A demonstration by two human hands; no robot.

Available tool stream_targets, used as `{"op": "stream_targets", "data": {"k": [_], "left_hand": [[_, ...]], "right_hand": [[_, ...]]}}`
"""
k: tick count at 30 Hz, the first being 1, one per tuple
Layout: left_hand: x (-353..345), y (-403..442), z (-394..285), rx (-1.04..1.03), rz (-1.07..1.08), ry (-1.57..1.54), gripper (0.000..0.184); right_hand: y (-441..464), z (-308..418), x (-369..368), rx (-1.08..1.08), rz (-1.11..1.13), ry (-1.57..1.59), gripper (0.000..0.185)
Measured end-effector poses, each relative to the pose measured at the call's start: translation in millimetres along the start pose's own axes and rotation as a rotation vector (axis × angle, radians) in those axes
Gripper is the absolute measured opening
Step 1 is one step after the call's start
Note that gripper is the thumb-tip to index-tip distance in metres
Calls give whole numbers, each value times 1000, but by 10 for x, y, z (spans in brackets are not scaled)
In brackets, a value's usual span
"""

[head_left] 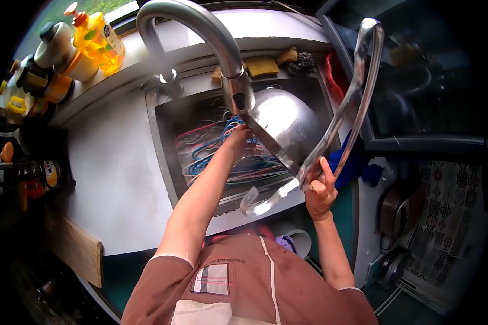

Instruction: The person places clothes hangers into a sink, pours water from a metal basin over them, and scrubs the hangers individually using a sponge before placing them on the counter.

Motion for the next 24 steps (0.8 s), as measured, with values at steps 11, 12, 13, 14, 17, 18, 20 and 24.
{"op": "stream_targets", "data": {"k": [11, 12, 13, 14, 17, 18, 20, 24], "left_hand": [[-54, 54, 14, -72, 86, -9, 37], [-54, 51, 34, -82, 89, -14, 37], [-82, 45, 54, -90, 98, -20, 37], [-112, 25, 70, -96, 110, -30, 37], [-148, -3, 81, -114, 124, -50, 37], [-141, -16, 76, -115, 122, -56, 37], [-116, -39, 80, -120, 131, -69, 37], [-72, -96, 62, -128, 136, -76, 38]], "right_hand": [[-216, 133, 215, 138, 148, 84, 26], [-287, 117, 218, 127, 146, 105, 28], [-360, 115, 225, 134, 200, 97, 28], [-402, 123, 228, 144, 251, 84, 29], [-386, 201, 206, 178, 203, 79, 31], [-400, 205, 209, 192, 157, 65, 28], [-371, 256, 226, 202, 183, 79, 24], [-400, 341, 244, 228, 198, 51, 24]]}}
Point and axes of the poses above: each hand's wrist, its own y-axis towards the middle knuckle, its own x-axis out of the back of the hand, z = x × y, the point moved 6 cm from there along y, towards the middle knuckle, and after that the axes turned 6 degrees about y, right-handed, at the moved point
